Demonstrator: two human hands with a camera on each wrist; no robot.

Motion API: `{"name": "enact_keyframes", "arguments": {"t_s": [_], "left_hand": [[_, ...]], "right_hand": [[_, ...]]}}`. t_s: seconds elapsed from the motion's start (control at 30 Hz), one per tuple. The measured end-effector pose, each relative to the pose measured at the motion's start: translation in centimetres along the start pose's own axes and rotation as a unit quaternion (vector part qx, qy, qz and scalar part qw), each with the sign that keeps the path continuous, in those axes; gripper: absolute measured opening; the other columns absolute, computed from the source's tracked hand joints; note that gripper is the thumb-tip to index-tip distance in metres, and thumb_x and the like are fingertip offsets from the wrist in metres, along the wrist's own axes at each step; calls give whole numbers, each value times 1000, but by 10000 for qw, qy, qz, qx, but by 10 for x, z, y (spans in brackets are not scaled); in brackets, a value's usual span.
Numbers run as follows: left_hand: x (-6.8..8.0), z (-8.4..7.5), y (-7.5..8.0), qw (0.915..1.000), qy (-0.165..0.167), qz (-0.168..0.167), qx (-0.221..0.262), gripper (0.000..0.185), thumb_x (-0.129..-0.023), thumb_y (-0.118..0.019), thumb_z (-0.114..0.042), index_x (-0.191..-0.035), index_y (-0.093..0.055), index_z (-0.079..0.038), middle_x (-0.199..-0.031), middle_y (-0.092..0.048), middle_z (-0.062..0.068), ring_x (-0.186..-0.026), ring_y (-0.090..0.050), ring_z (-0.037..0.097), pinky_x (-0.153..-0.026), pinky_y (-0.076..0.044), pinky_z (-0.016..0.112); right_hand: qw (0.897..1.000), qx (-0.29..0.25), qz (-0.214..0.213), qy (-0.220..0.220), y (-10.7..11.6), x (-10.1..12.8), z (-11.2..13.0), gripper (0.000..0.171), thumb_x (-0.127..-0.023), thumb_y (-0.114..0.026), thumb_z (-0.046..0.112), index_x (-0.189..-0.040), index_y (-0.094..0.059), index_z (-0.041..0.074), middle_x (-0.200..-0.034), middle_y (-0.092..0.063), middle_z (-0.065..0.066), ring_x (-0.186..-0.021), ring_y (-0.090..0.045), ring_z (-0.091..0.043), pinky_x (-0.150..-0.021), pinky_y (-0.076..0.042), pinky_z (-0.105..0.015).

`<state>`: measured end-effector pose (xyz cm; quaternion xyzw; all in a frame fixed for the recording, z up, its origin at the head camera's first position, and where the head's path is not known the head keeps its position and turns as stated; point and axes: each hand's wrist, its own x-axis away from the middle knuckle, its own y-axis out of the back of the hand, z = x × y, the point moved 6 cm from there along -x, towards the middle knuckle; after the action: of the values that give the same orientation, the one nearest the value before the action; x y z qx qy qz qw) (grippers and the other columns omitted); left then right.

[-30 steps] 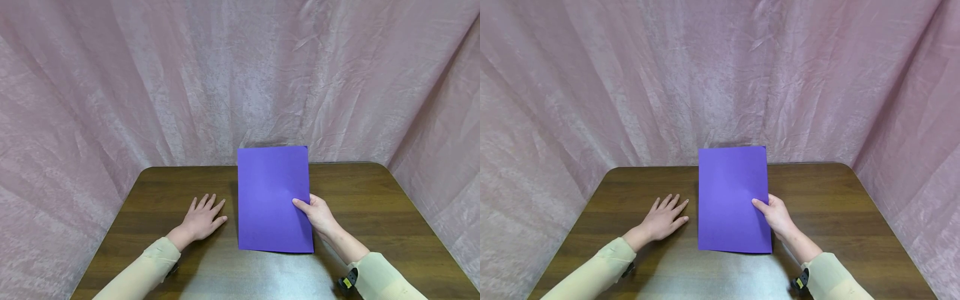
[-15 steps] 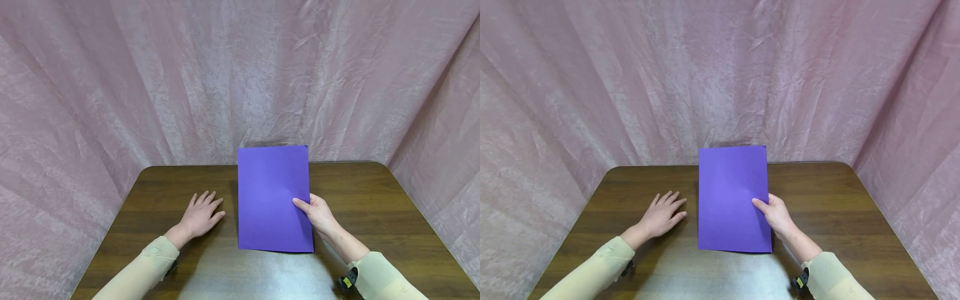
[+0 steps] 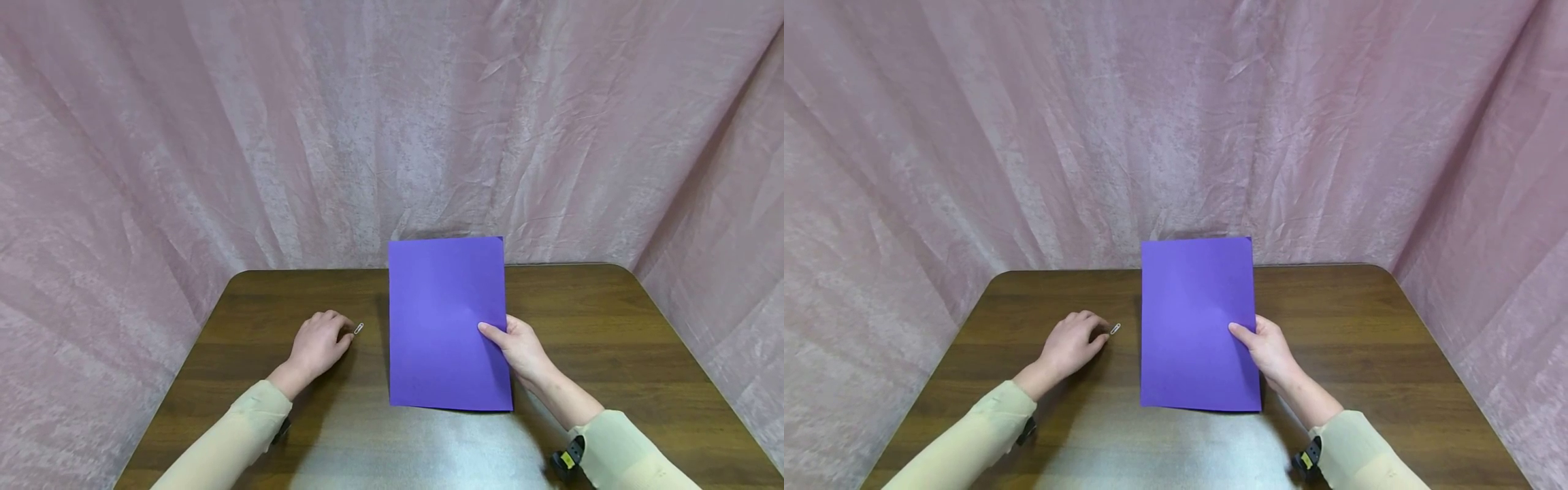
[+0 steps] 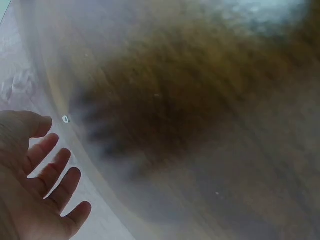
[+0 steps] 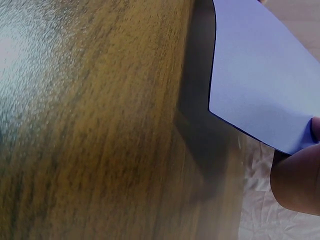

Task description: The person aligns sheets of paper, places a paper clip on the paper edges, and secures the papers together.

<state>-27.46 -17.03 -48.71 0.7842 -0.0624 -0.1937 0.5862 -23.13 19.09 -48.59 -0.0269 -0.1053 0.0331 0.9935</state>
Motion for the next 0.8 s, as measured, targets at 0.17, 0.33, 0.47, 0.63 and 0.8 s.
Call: {"name": "enact_keyframes", "arguments": {"t_s": [0.17,0.33,0.47,0.63,0.8], "left_hand": [[-6,3,-2,9997,238,75,53,10,-91,-77,-24,-100,-77,-18,-109,-69,3,-105,-62,32,-90,-50,51],[-11,4,-7,9989,436,171,72,8,-91,-76,-26,-97,-78,-20,-108,-69,4,-106,-62,33,-87,-51,53],[-13,5,-9,9975,638,234,172,8,-91,-77,-26,-96,-77,-20,-110,-68,6,-110,-60,35,-89,-51,54],[-16,7,-14,9957,827,303,284,10,-93,-77,-28,-97,-77,-19,-126,-64,10,-123,-53,39,-98,-45,57],[-20,9,-19,9946,910,353,356,13,-95,-75,-32,-99,-75,-20,-143,-57,15,-139,-41,41,-110,-36,61]], "right_hand": [[10000,9,0,24,0,0,0,29,-103,-65,19,-123,-62,-1,-88,-76,-7,-76,-73,-20,-66,-60,-37],[10000,-16,-27,19,0,0,-1,27,-103,-65,19,-121,-63,0,-88,-76,-6,-75,-73,-20,-66,-60,-37],[10000,-58,-29,6,0,0,-1,25,-102,-65,18,-120,-63,0,-88,-76,-6,-75,-73,-20,-66,-60,-37],[10000,-76,-15,36,-1,0,-1,24,-102,-65,18,-120,-63,1,-88,-76,-6,-75,-73,-20,-66,-60,-37],[10000,-68,-11,51,-1,0,0,24,-102,-65,18,-119,-63,1,-88,-76,-6,-75,-73,-20,-66,-60,-37]]}}
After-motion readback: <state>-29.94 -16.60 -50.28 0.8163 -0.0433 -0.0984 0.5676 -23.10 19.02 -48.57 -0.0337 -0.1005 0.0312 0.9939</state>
